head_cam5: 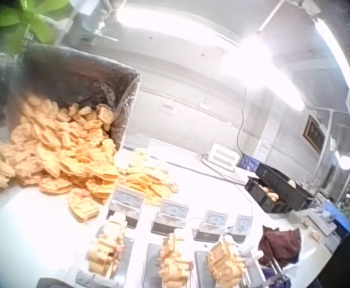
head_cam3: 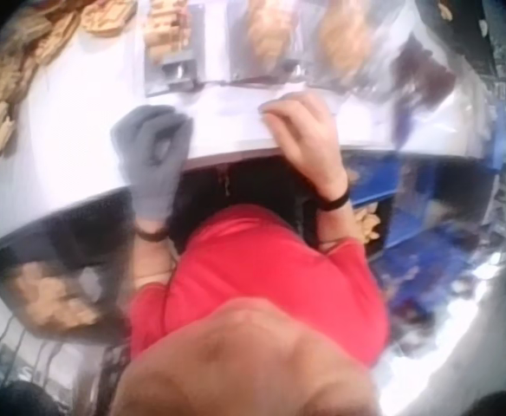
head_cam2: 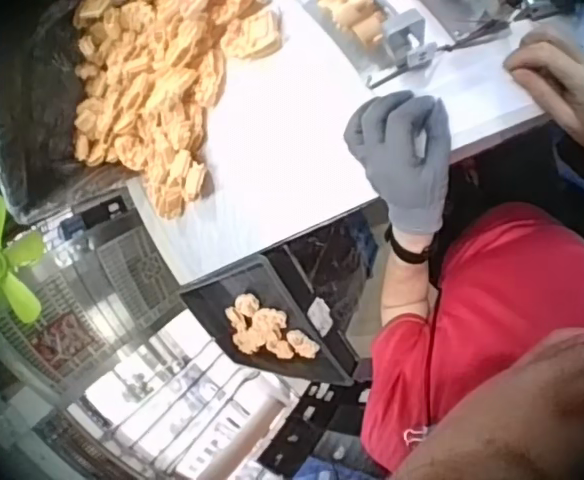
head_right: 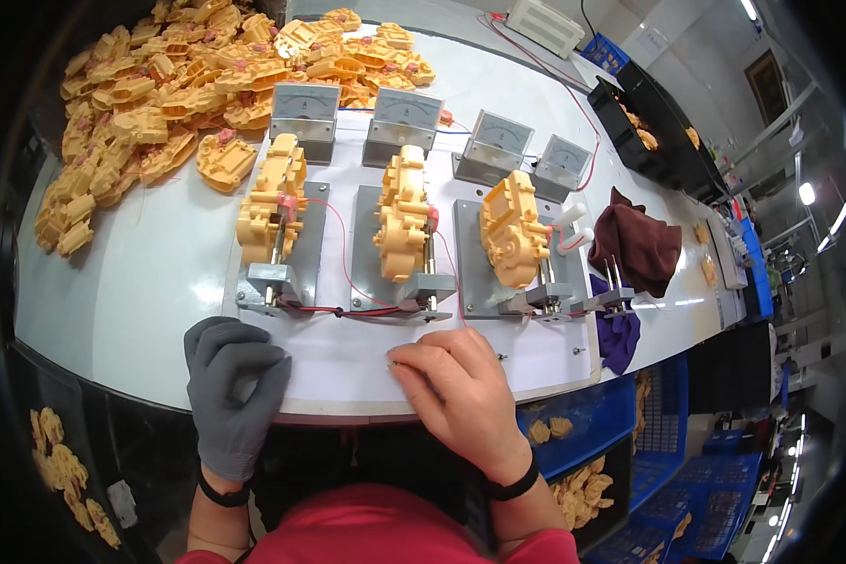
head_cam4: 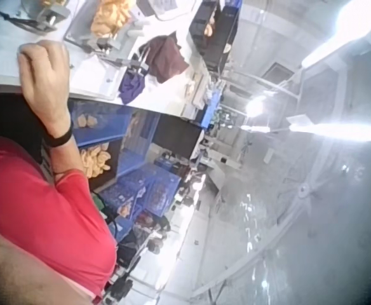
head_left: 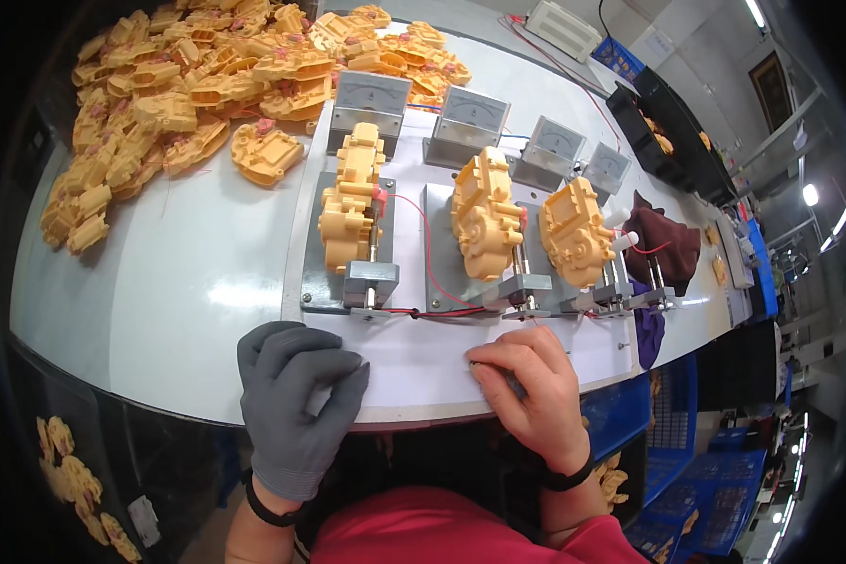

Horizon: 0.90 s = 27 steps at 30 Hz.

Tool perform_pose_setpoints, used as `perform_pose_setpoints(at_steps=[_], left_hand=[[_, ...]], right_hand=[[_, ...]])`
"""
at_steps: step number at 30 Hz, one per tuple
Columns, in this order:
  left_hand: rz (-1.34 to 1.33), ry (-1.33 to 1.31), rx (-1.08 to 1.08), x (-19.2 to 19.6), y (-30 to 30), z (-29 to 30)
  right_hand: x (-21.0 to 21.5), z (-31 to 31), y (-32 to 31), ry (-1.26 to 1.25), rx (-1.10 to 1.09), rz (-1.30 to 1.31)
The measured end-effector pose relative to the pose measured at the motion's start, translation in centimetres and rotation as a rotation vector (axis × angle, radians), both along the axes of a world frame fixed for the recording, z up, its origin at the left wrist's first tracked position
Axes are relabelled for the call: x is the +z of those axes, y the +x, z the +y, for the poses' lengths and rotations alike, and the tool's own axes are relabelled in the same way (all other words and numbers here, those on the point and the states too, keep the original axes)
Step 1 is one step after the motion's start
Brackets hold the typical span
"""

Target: The person repeatedly picks up yellow plastic components from a pile and places them into a testing jig on a white workbench. They manipulate the parts to fit them into the jig's slots, then remove them and return them to the pile or a nearby bin. The process is repeated continuously throughout the clip.

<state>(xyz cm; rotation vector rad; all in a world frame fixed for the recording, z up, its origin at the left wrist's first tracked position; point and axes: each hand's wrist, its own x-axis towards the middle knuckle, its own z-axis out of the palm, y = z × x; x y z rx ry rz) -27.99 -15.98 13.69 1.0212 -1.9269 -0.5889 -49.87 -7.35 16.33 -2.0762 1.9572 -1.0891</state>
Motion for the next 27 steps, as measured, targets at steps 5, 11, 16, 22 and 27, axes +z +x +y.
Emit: perform_pose_setpoints(at_steps=[5, 11, 16, 22, 27], left_hand=[[-0.006, -0.031, -0.009, 0.2, 0.3, -0.1], [-0.024, 0.077, -0.110, 1.5, 1.7, -0.7], [0.144, 0.451, -0.264, 5.5, 3.3, -4.0], [0.124, 0.628, -0.393, 9.4, 2.6, -8.8], [-0.085, 0.533, -0.493, 10.4, -0.4, -11.7]], right_hand=[[-0.2, 0.4, 0.3, -0.090, 0.002, -0.003], [0.8, 0.4, 3.5, -0.150, 0.164, -0.228], [0.7, -2.1, 6.0, -0.094, 0.186, -0.399], [0.2, -3.7, 7.4, -0.100, 0.225, -0.540], [0.0, -4.3, 7.3, -0.180, 0.179, -0.499]])
